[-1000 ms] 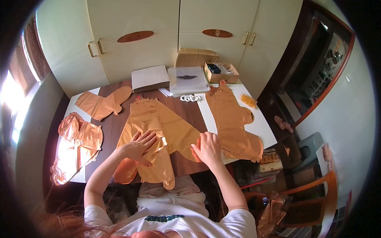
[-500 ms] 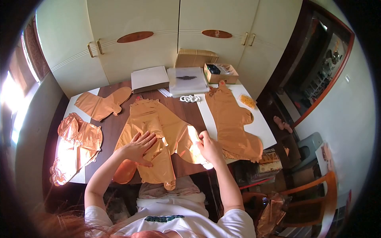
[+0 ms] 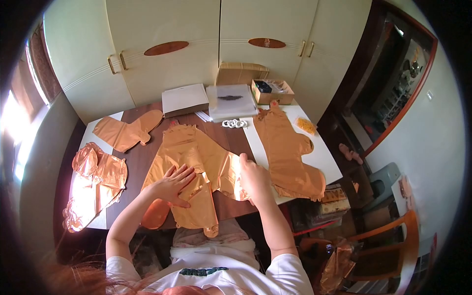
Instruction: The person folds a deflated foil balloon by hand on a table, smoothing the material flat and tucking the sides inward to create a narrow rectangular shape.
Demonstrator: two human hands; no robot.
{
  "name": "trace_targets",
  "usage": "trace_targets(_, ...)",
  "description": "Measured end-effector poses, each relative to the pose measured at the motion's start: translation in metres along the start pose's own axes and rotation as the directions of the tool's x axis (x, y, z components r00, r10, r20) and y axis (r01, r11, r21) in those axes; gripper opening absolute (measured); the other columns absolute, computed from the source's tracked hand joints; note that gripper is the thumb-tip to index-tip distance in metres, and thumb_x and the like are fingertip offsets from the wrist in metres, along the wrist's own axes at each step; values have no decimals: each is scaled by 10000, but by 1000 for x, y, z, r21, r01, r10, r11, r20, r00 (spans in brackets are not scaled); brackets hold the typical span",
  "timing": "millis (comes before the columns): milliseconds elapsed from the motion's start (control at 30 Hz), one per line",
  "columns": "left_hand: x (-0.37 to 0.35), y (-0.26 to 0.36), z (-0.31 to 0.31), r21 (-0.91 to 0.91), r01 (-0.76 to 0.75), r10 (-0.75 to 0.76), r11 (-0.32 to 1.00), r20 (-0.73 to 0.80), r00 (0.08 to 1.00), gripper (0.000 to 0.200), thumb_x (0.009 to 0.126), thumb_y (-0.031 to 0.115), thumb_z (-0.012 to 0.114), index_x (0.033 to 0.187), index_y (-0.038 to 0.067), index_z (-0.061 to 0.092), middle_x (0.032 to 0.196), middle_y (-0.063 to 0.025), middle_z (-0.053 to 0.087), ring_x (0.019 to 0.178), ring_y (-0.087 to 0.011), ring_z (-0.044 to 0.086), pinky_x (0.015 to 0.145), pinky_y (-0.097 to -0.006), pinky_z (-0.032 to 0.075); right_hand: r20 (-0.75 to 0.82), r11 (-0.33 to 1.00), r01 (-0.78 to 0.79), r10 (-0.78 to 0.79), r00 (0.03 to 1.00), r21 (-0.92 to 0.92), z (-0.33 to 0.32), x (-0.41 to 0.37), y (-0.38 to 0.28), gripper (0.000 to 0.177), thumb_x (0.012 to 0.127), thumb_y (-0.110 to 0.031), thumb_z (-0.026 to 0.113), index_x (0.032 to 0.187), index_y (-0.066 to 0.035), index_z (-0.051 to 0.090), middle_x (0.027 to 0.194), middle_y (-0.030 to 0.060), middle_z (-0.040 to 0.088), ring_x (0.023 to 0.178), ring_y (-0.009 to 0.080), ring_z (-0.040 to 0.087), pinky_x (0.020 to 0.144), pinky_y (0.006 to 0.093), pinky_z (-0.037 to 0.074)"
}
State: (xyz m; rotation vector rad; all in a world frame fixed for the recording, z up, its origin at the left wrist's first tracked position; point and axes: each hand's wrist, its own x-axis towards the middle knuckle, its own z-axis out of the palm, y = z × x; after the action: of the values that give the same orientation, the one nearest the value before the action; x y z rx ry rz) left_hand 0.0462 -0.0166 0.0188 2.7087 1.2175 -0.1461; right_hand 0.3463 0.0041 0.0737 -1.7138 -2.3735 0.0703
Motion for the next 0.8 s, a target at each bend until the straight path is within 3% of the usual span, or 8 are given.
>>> trace_targets(133, 0, -2, 3, -18, -5, 5, 1000, -22, 1000, 1151, 656, 725, 602, 1464, 35, 161, 1515, -181, 170, 1413, -355, 108, 1117, -543, 106, -89, 955, 119, -99, 991, 273, -15, -6, -21, 356, 797, -127, 620, 1068, -48, 403, 855, 169, 645, 753, 369, 644, 636, 480, 516)
trace_targets(333, -1, 1, 0, -48, 1, -2, 999, -18, 1000, 1133, 663, 725, 595, 1459, 32, 182, 1515, -185, 168, 1415, -364, 75, 1122, -540, 74, -67, 832, 209, -204, 977, 513, -17, -15, -64, 347, 787, -210, 696, 1039, -104, 482, 773, 103, 653, 708, 285, 661, 611, 398, 509)
trace_targets(467, 0, 0, -3, -49, 12, -11, 999, 18, 1000, 1116, 653, 702, 618, 1448, 28, 218, 1514, -190, 167, 1417, -365, 58, 1123, -541, 65, -140, 646, 382, -394, 908, 661, 13, -11, -83, 333, 831, -230, 674, 1090, -93, 518, 787, 96, 661, 709, 252, 670, 615, 338, 511)
trace_targets(567, 1, -9, 9, -14, -30, 30, 999, -19, 999, 1121, 618, 667, 657, 1441, 30, 242, 1515, -191, 166, 1417, -369, 63, 1121, -547, 79, -9, 523, 224, -383, 924, 822, 17, -6, -73, 320, 866, -218, 639, 1134, -89, 522, 806, 96, 672, 724, 232, 674, 636, 321, 515)
trace_targets(633, 0, -11, 13, 21, -36, 37, 999, -43, 998, 1136, 574, 620, 704, 1434, 28, 257, 1499, -190, 204, 1409, -378, 95, 1116, -550, 111, -249, 632, 364, -267, 931, 684, 36, 7, -56, 223, 898, -120, 573, 1115, -72, 564, 928, 99, 672, 821, 237, 666, 712, 334, 522)
trace_targets(700, -1, -8, 9, -3, -47, 47, 999, -74, 996, 1139, 560, 609, 716, 1427, 22, 267, 1485, -189, 233, 1404, -382, 114, 1113, -550, 125, -393, 697, 512, -343, 853, 503, 53, 16, -33, 208, 883, -63, 555, 1088, -57, 588, 1045, 111, 644, 950, 265, 632, 789, 360, 509)
trace_targets(733, -1, -8, 10, -10, -53, 52, 999, -82, 995, 1138, 559, 607, 720, 1426, 23, 270, 1478, -188, 244, 1403, -383, 119, 1112, -551, 128, -306, 679, 462, -346, 887, 570, 56, 15, -24, 249, 863, -33, 548, 1105, -59, 601, 1141, 115, 611, 1067, 283, 578, 885, 386, 475)
trace_targets(800, 0, -10, 11, -22, -64, 62, 998, -101, 993, 1137, 555, 602, 728, 1423, 25, 274, 1465, -187, 266, 1399, -385, 129, 1110, -551, 132, -315, 723, 538, -438, 842, 433, 75, 16, -6, 274, 867, -58, 545, 1134, -76, 603, 1172, 95, 606, 1095, 264, 569, 926, 385, 455)
